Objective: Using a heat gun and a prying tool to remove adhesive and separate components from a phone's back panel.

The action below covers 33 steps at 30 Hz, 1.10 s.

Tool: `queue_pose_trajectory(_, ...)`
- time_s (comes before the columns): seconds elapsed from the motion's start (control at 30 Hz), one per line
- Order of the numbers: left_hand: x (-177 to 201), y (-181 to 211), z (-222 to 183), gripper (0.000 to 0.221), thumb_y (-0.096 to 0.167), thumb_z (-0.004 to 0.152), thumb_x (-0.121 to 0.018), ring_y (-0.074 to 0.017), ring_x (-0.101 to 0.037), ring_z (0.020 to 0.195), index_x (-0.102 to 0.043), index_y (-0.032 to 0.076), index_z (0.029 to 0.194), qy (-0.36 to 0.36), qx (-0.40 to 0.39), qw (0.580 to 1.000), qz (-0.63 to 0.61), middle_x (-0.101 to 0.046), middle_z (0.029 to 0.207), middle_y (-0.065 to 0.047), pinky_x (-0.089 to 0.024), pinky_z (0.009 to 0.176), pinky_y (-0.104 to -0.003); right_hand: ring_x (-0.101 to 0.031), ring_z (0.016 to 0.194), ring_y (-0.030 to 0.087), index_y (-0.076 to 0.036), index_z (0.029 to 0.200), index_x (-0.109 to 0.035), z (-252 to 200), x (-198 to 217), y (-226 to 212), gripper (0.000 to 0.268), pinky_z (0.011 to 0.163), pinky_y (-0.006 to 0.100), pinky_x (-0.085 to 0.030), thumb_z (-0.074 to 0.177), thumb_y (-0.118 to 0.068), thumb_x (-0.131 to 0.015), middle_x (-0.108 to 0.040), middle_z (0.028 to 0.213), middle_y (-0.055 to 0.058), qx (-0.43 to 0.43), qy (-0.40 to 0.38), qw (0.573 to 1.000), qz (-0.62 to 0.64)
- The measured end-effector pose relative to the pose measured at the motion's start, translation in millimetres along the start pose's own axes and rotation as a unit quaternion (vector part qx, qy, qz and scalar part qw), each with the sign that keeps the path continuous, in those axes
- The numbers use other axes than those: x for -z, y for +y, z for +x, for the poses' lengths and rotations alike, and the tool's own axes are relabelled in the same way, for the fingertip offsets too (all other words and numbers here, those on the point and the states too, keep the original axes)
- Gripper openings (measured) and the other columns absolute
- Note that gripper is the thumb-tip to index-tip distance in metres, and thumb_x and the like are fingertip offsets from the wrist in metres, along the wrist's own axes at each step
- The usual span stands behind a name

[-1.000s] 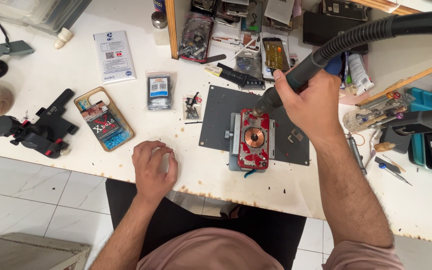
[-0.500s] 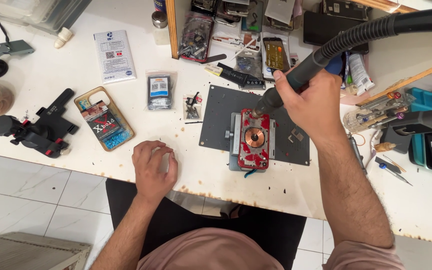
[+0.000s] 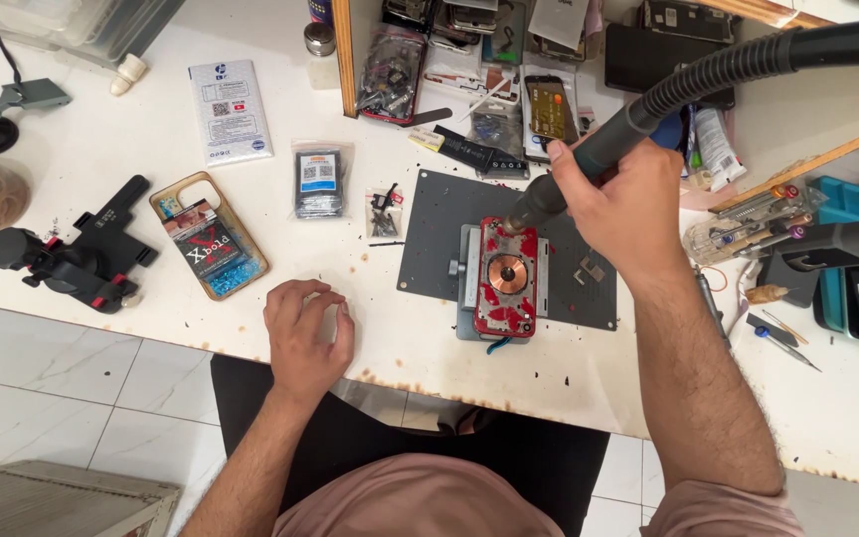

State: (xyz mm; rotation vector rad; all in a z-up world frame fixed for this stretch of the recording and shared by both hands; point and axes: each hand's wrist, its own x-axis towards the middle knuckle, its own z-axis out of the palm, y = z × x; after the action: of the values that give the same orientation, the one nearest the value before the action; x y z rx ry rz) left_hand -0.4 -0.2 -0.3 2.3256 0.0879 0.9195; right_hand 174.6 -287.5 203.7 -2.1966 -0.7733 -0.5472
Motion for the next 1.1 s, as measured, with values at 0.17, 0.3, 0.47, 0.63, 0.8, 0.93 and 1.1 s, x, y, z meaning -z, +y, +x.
queue_pose_trajectory(0.17, 0.7, 1.8, 1.4, 0.006, 0.012, 0.089, -0.068, -0.0304, -0.06, 0.11, -0.073, 0.01, 0.092, 0.0, -0.002, 1.0, 0.0, -0.064, 0.101, -0.006, -0.048, 0.092, -0.046, -0.066, 0.048, 0.021, 0.001, 0.088, -0.075, -0.8, 1.2, -0.9, 0.018, 0.046, 0.025, -0.047, 0.104, -0.006, -0.075, -0.062, 0.057, 0.013, -0.014, -0.005, 1.0, -0.022)
queue_pose_trajectory(0.3, 1.4, 2.2, 1.5, 0.007, 0.012, 0.089, -0.068, -0.0305, -0.059, 0.11, -0.074, 0.01, 0.092, -0.007, 0.002, 1.0, 0.0, -0.064, 0.101, -0.007, -0.048, 0.092, -0.046, -0.065, 0.047, 0.022, 0.0, 0.088, -0.075, -1.8, -0.1, 0.2, 0.017, 0.045, 0.027, -0.047, 0.104, -0.006, -0.075, -0.062, 0.055, 0.012, -0.018, -0.004, 1.0, -0.016)
queue_pose_trajectory(0.47, 1.7, 3.2, 1.6, 0.006, 0.012, 0.089, -0.068, -0.03, -0.059, 0.111, -0.074, 0.01, 0.091, -0.005, 0.004, 1.0, 0.004, -0.064, 0.101, -0.006, -0.048, 0.092, -0.046, -0.065, 0.048, 0.024, 0.003, 0.09, -0.074, -1.9, 1.2, 3.2, 0.016, 0.046, 0.028, -0.046, 0.105, -0.003, -0.075, -0.061, 0.054, 0.015, -0.007, 0.001, 1.0, 0.002)
queue_pose_trajectory(0.63, 1.3, 2.4, 1.2, 0.006, 0.012, 0.089, -0.068, -0.0295, -0.059, 0.111, -0.073, 0.01, 0.092, -0.005, 0.0, 1.0, 0.005, -0.063, 0.101, -0.005, -0.048, 0.093, -0.046, -0.065, 0.048, 0.024, 0.004, 0.091, -0.074, -4.6, 1.6, 1.7, 0.015, 0.047, 0.028, -0.046, 0.104, -0.003, -0.076, -0.061, 0.055, 0.015, -0.012, 0.002, 1.0, 0.0)
queue_pose_trajectory(0.8, 1.0, 2.4, 1.8, 0.005, 0.011, 0.089, -0.068, -0.0291, -0.059, 0.11, -0.073, 0.011, 0.092, -0.002, -0.003, 1.0, 0.006, -0.063, 0.101, -0.005, -0.048, 0.092, -0.045, -0.064, 0.047, 0.025, 0.004, 0.09, -0.074, -5.0, 4.4, 0.0, 0.016, 0.047, 0.03, -0.045, 0.105, -0.001, -0.075, -0.06, 0.053, 0.015, -0.01, 0.005, 1.0, 0.002)
queue_pose_trajectory(0.93, 0.7, 1.9, 1.3, 0.005, 0.011, 0.089, -0.069, -0.0292, -0.06, 0.11, -0.073, 0.011, 0.092, -0.002, -0.002, 1.0, 0.006, -0.063, 0.101, -0.005, -0.048, 0.092, -0.045, -0.063, 0.046, 0.024, 0.004, 0.09, -0.073, -4.7, 4.3, -0.6, 0.017, 0.046, 0.029, -0.045, 0.105, -0.003, -0.076, -0.06, 0.053, 0.014, -0.012, 0.003, 1.0, -0.002)
queue_pose_trajectory(1.1, 0.6, 1.7, 1.1, 0.005, 0.011, 0.089, -0.069, -0.0295, -0.059, 0.11, -0.073, 0.011, 0.092, 0.001, -0.006, 1.0, 0.005, -0.063, 0.101, -0.005, -0.047, 0.093, -0.045, -0.064, 0.047, 0.023, 0.003, 0.089, -0.074, -3.1, 0.2, -0.5, 0.017, 0.048, 0.028, -0.046, 0.106, -0.001, -0.074, -0.061, 0.055, 0.014, -0.01, 0.007, 1.0, 0.015)
